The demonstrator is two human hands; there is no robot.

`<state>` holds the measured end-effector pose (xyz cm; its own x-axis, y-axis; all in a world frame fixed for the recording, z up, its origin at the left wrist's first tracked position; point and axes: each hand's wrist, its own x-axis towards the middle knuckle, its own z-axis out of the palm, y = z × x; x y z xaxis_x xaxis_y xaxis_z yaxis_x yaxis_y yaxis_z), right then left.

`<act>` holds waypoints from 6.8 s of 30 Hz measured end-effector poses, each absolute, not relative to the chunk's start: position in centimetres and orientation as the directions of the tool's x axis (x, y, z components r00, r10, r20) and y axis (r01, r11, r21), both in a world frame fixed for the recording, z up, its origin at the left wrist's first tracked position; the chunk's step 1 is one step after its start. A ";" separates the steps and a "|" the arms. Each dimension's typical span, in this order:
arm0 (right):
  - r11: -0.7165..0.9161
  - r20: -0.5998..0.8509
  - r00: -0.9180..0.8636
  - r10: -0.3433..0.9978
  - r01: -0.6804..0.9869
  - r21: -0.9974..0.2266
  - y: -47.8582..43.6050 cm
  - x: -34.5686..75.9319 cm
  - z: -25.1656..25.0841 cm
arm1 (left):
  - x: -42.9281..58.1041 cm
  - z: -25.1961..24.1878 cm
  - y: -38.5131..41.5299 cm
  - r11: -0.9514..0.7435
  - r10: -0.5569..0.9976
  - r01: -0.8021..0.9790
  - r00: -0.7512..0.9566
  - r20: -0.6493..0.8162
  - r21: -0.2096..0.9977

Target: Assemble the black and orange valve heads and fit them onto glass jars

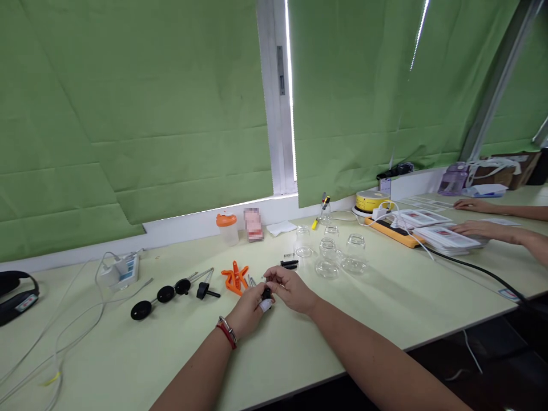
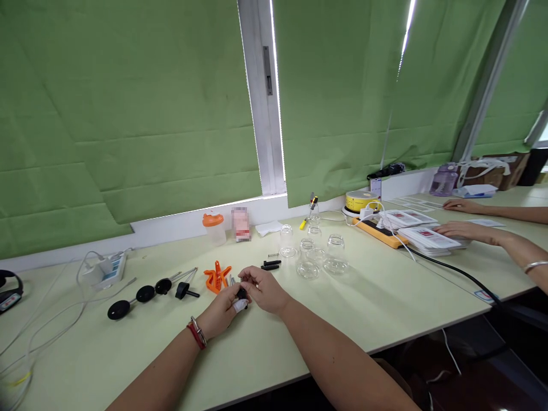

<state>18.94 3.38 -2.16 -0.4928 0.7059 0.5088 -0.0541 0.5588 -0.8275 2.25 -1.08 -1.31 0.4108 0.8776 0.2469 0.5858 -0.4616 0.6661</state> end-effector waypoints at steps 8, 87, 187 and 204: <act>0.589 0.500 -0.536 0.680 -0.008 -0.808 3.0 19.1 -1.9 | 2.1 -1.4 -1.0 -0.459 0.877 0.572 0.413 0.245 0.680; 0.248 0.125 -0.669 0.733 0.091 -0.964 4.9 19.7 -3.4 | 1.0 -1.5 -0.7 -0.456 0.890 0.622 0.305 0.339 0.637; 0.317 0.093 -0.396 0.914 0.549 -0.774 7.8 23.2 -3.8 | 1.9 -1.2 -1.1 -0.328 0.940 0.573 0.280 0.197 0.751; 0.582 0.284 -0.556 0.781 0.483 -0.654 6.5 22.5 -2.4 | 1.9 -1.4 -1.1 -0.336 0.936 0.554 0.286 0.205 0.761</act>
<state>22.49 6.46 -2.37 -0.5562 0.7809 0.2842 0.4834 0.5823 -0.6536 1.92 -1.10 -1.39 0.2863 0.9360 0.2047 0.5544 -0.3361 0.7614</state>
